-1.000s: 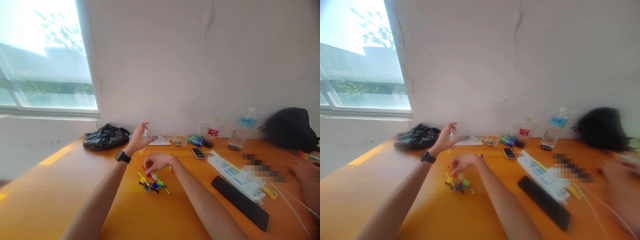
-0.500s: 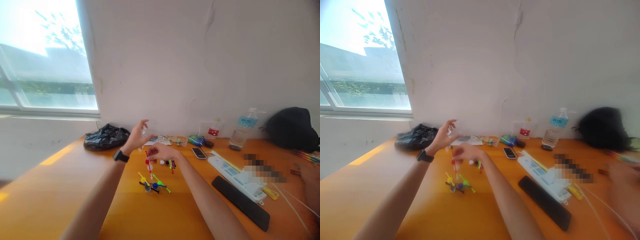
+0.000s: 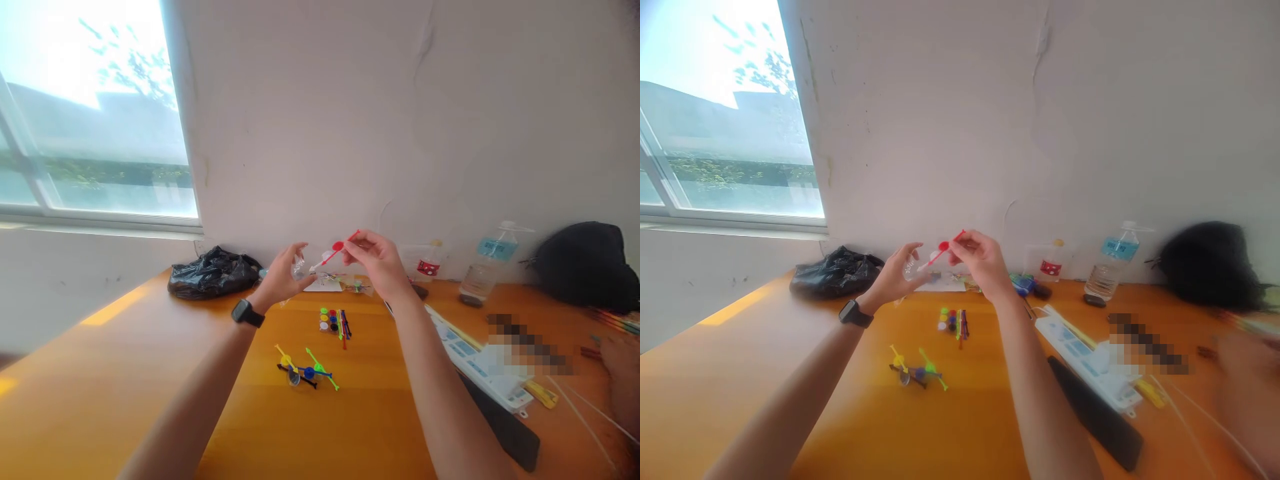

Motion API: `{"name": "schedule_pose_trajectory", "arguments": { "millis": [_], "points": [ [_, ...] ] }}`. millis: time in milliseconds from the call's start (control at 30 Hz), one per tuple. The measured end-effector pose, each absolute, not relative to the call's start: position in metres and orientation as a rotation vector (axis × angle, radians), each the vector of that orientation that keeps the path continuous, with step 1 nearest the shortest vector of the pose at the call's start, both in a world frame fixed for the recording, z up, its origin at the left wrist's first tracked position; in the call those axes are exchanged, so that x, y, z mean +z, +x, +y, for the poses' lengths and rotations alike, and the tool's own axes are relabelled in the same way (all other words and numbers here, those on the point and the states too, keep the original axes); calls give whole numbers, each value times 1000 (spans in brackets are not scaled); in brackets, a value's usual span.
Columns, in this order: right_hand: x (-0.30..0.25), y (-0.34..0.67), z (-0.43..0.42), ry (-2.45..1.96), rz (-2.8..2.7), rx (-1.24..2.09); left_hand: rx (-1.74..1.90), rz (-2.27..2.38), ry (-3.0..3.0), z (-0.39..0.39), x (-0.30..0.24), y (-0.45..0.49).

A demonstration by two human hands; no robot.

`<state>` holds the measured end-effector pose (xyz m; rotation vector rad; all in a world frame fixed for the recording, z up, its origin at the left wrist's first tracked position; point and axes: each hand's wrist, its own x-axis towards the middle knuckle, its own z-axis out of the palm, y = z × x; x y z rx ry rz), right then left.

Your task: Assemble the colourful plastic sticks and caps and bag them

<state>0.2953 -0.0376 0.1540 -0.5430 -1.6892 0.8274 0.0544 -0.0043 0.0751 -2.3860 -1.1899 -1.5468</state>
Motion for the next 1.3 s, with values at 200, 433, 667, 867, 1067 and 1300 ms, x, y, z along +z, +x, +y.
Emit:
{"name": "schedule_pose_trajectory", "arguments": {
  "millis": [200, 433, 667, 867, 1067, 1300],
  "points": [
    [156, 284, -44, -600, -1593, 548, -1572, -1122, -2391, -15, 80, 71],
    [148, 265, -54, -659, -1754, 405, -1712, -1062, -2380, -30, 85, 91],
    [152, 266, -65, -734, -1834, 210, -1742, -1019, -2384, -34, 88, 97],
    [159, 274, -70, -736, -1877, 173, -1732, -1006, -2329, -35, 93, 93],
    [161, 278, -70, -780, -1932, 110, -1698, -971, -2341, -39, 97, 90],
    [163, 275, -75, -745, -1932, 80, -1690, -968, -2367, -43, 100, 91]
  ]
}}
